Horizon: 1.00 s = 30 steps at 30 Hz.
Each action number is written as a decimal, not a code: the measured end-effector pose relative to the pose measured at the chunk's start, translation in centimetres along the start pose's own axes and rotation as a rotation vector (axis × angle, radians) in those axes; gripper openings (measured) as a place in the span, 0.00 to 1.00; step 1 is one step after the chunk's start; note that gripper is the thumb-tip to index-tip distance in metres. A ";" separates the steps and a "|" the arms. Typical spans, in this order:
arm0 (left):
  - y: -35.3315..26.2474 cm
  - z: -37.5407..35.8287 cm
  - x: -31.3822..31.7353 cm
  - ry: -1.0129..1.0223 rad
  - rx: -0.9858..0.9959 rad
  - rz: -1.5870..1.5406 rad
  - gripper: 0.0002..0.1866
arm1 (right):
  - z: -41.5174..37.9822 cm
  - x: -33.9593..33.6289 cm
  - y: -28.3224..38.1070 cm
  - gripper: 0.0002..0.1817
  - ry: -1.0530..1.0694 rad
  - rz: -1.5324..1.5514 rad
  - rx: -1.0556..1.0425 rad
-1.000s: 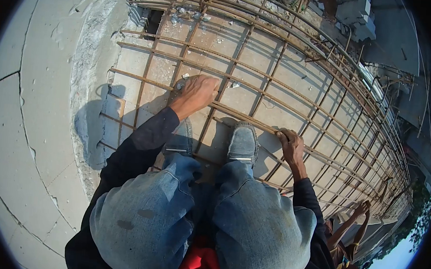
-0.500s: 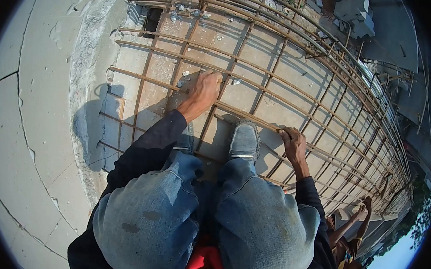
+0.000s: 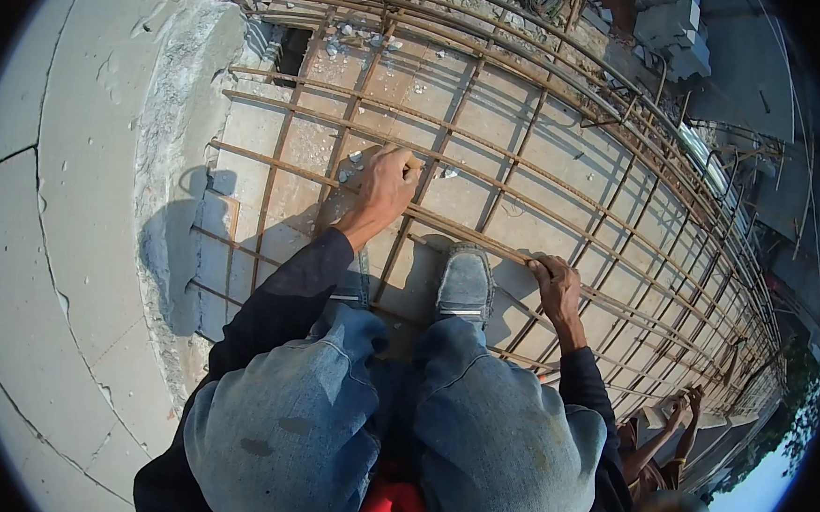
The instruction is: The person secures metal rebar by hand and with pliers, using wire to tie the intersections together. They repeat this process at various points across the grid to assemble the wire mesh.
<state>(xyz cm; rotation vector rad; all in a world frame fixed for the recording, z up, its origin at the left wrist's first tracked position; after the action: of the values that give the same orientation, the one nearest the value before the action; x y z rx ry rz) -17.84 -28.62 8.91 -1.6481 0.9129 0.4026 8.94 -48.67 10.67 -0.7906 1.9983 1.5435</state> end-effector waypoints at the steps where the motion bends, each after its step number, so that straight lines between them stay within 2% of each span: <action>1: -0.2 -0.1 0.1 0.037 0.032 0.053 0.04 | 0.0 0.0 -0.2 0.11 -0.010 0.001 -0.006; 5: 0.1 -0.3 0.2 0.117 0.066 0.085 0.05 | -0.2 0.3 -0.5 0.11 -0.048 -0.025 -0.040; 7: -0.1 -0.6 0.6 0.152 0.085 0.156 0.07 | -0.1 0.2 -0.5 0.11 -0.028 0.023 0.015; 20: 0.0 -0.1 1.2 0.123 0.140 0.131 0.07 | 0.0 0.1 -0.4 0.10 -0.002 0.050 0.028; 22: -1.0 -0.6 0.8 0.027 0.401 0.200 0.08 | 0.0 0.2 -0.5 0.10 -0.002 0.049 0.053; 23: -0.9 -0.5 0.6 0.032 0.390 0.198 0.08 | -0.2 0.2 -0.6 0.10 0.009 0.050 0.057; 25: -1.3 -0.3 0.5 0.104 0.523 0.251 0.09 | 0.1 0.2 -0.5 0.11 0.012 0.018 0.012; 29: -1.1 -0.5 0.7 0.131 0.537 0.235 0.10 | -0.1 0.2 -0.6 0.11 0.011 0.051 0.051; 30: -1.1 -0.5 0.7 0.106 0.514 0.228 0.10 | -0.1 0.1 -0.6 0.11 -0.011 0.040 0.007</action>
<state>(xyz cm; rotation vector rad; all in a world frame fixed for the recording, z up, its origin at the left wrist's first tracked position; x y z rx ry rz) -16.70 -29.29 9.33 -1.1071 1.1768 0.2092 9.29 -48.87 10.15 -0.7420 2.0222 1.5585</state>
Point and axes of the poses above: each hand's wrist, its own z-axis towards the middle knuckle, its own x-axis out of the palm, y = z × x, the point moved 5 cm from there along z, towards the middle knuckle, and after that the axes turned 14 degrees about -x, right-handed, at the moved point
